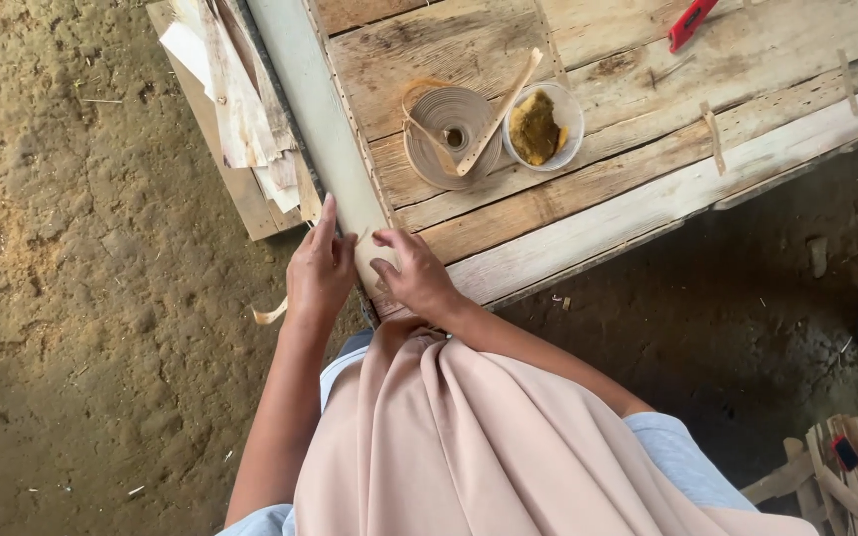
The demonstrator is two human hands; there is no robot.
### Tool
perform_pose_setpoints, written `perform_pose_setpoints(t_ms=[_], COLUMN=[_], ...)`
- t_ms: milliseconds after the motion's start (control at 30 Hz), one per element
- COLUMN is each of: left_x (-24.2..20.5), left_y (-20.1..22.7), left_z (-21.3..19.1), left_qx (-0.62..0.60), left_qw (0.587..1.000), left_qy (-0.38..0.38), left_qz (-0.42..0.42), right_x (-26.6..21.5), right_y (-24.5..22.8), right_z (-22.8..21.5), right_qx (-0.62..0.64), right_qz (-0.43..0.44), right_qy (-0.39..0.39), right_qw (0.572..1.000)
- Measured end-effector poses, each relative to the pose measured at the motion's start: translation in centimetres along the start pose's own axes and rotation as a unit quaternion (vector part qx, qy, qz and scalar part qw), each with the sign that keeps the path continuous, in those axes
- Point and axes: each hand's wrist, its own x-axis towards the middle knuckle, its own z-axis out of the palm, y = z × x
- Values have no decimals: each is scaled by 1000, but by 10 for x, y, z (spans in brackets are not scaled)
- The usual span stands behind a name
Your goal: Applying veneer tape to the edges of a wooden structure using glue and a utility knife.
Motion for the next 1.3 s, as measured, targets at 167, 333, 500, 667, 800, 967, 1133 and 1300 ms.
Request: perform_pose_setpoints(t_ms=[167, 333, 500, 667, 800, 967, 1133, 1300], left_x=[-3, 10, 32, 61, 79, 97, 99, 109], left_y=[55, 91, 122, 125, 136, 157, 196, 191], left_z=[4, 46, 78, 135, 158, 175, 163, 182], left_qx=[-103, -168, -306, -340, -334, -359, -320, -250], left_qw=[992, 975, 941, 917, 922, 923, 940, 961], left_qy=[-43, -51, -143, -205, -182, -103, -46, -8], left_qz=[65, 140, 28, -34, -65, -92, -108, -120], right_x=[3, 3, 12, 40, 70, 101, 86, 58], right_y=[-30, -47, 7, 64, 112, 109, 144, 138], right_z=[-49, -122, -186, -264, -303, -326, -293, -240], right_qx=[322, 265, 74, 19, -12, -24, -113, -322], right_qz=[117, 79, -36, 6, 25, 31, -209, -277], right_qy=[29, 122, 256, 287, 280, 291, 363, 74], right_qw=[939, 953, 963, 958, 959, 956, 901, 902])
